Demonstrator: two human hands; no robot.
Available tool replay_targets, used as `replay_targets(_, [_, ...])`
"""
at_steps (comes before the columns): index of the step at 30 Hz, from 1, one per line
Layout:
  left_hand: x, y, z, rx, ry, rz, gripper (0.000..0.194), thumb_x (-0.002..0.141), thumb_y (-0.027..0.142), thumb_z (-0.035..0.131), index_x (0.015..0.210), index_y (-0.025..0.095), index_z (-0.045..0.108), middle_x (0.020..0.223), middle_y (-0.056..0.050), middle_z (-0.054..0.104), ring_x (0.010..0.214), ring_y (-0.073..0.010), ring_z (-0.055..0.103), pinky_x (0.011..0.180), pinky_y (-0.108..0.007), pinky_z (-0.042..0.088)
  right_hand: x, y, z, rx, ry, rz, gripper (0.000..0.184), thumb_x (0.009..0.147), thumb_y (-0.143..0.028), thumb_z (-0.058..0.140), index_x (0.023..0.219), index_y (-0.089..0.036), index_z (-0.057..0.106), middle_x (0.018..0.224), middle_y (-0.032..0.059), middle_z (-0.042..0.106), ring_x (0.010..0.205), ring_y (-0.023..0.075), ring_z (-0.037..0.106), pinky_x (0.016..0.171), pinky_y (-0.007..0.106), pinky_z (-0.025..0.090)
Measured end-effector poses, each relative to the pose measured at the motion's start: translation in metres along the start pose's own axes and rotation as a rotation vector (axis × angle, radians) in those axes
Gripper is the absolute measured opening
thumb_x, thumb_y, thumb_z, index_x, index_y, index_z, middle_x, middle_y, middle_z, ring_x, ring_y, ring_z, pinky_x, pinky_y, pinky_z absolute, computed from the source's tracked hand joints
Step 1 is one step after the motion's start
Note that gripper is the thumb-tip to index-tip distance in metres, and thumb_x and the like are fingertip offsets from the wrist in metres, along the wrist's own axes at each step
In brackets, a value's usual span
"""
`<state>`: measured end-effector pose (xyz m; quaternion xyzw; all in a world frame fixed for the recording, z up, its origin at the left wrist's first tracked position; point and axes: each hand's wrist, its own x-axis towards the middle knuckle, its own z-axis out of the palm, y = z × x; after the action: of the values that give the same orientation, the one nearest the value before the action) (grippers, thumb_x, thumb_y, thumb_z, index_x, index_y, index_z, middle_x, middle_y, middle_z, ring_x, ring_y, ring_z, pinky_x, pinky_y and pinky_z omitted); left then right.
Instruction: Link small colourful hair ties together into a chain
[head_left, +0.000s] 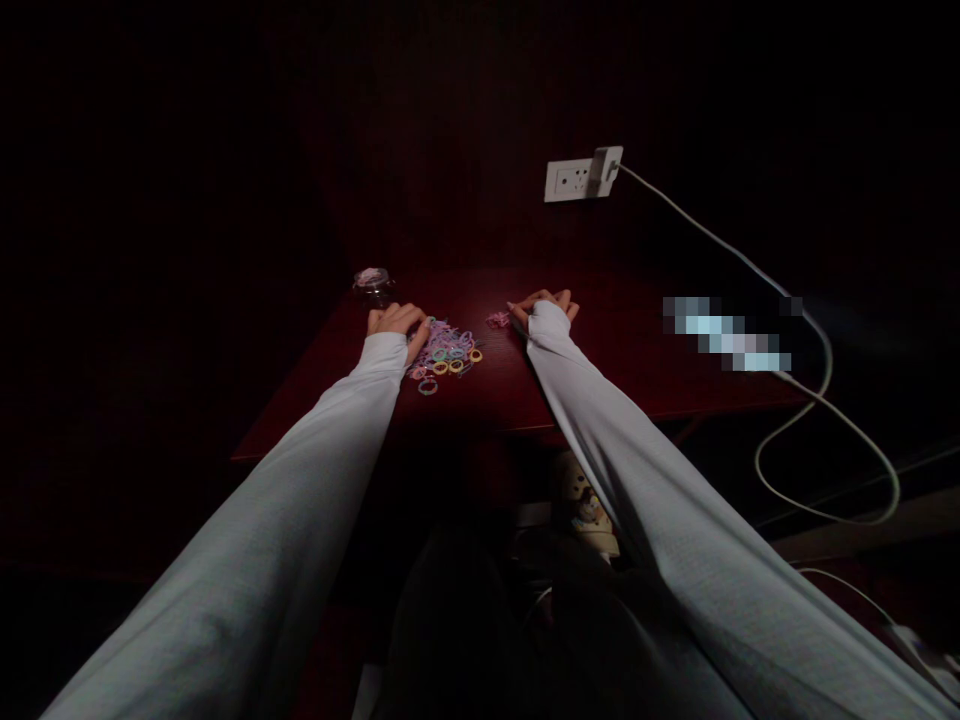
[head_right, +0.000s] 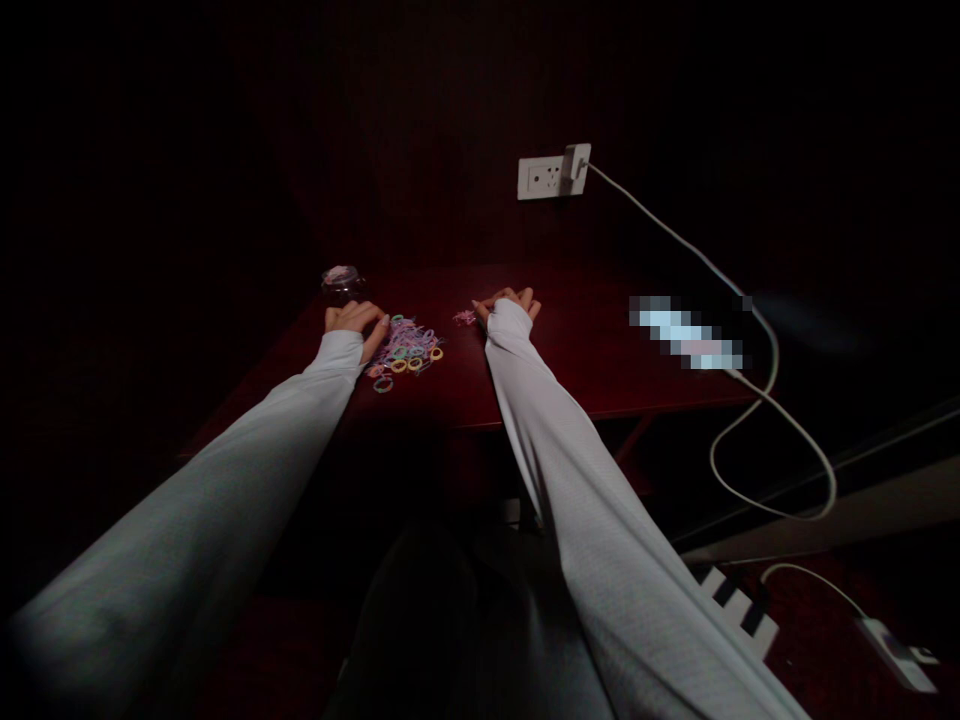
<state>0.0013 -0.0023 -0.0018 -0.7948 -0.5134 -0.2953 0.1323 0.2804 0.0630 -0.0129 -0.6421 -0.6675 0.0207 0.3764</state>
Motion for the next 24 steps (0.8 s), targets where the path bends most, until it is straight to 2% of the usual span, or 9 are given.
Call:
replay_targets(6, [0.0, 0.001, 0.002, -0.02, 0.017, -0.011, 0.03, 0.108, 0.037, 0.043, 0.103, 0.026, 0.07, 0.105, -0.006, 0.076, 0.105, -0.0284, 0.063, 0.099, -0.046, 0.041, 0.004, 0.005, 0.007, -0.027, 0.019, -0.01, 0.049, 0.105, -0.056, 0.055, 0.081, -0.022, 0.081, 0.115, 0.0137, 0.077, 0.121, 0.0382, 0.048, 0.1, 0.054, 0.032])
replay_targets(9, [0.0, -0.001, 0.001, -0.014, 0.006, -0.007, 0.032, 0.11, 0.037, 0.04, 0.101, 0.025, 0.069, 0.106, -0.006, 0.076, 0.105, -0.0276, 0.064, 0.098, -0.045, 0.041, 0.001, 0.001, 0.005, -0.083, 0.038, 0.005, 0.048, 0.108, -0.052, 0.049, 0.086, -0.022, 0.081, 0.116, 0.0131, 0.076, 0.122, 0.037, 0.049, 0.101, 0.053, 0.034])
replay_targets(14, [0.001, -0.003, -0.002, 0.006, -0.016, 0.009, 0.034, 0.111, 0.04, 0.038, 0.102, 0.025, 0.068, 0.108, -0.006, 0.076, 0.106, -0.0278, 0.065, 0.096, -0.044, 0.041, -0.001, -0.005, 0.004, -0.046, 0.082, -0.007, 0.042, 0.109, -0.041, 0.044, 0.097, -0.024, 0.081, 0.12, 0.0124, 0.076, 0.123, 0.0361, 0.05, 0.102, 0.054, 0.033])
replay_targets(19, [0.001, -0.007, 0.0, 0.019, -0.006, 0.015, 0.036, 0.112, 0.041, 0.035, 0.102, 0.026, 0.067, 0.107, -0.005, 0.076, 0.105, -0.0273, 0.065, 0.094, -0.044, 0.042, 0.005, -0.001, 0.009, -0.093, 0.163, 0.055, 0.047, 0.109, -0.041, 0.04, 0.089, -0.021, 0.078, 0.104, 0.0158, 0.074, 0.118, 0.0363, 0.054, 0.101, 0.056, 0.035])
replay_targets(21, [0.002, -0.008, 0.002, 0.023, 0.007, 0.017, 0.036, 0.113, 0.041, 0.035, 0.101, 0.026, 0.066, 0.107, -0.005, 0.077, 0.104, -0.0271, 0.065, 0.093, -0.044, 0.042, 0.007, 0.001, 0.011, -0.12, 0.137, 0.084, 0.051, 0.109, -0.043, 0.038, 0.085, -0.02, 0.077, 0.096, 0.0161, 0.072, 0.117, 0.0365, 0.055, 0.101, 0.057, 0.037])
replay_targets(24, [0.002, -0.009, 0.005, 0.034, 0.015, 0.007, 0.035, 0.113, 0.04, 0.037, 0.1, 0.025, 0.067, 0.107, -0.007, 0.077, 0.103, -0.0267, 0.066, 0.093, -0.044, 0.041, 0.008, 0.004, 0.015, -0.137, 0.083, 0.054, 0.053, 0.109, -0.045, 0.038, 0.083, -0.019, 0.076, 0.092, 0.0147, 0.07, 0.117, 0.0355, 0.055, 0.102, 0.055, 0.037])
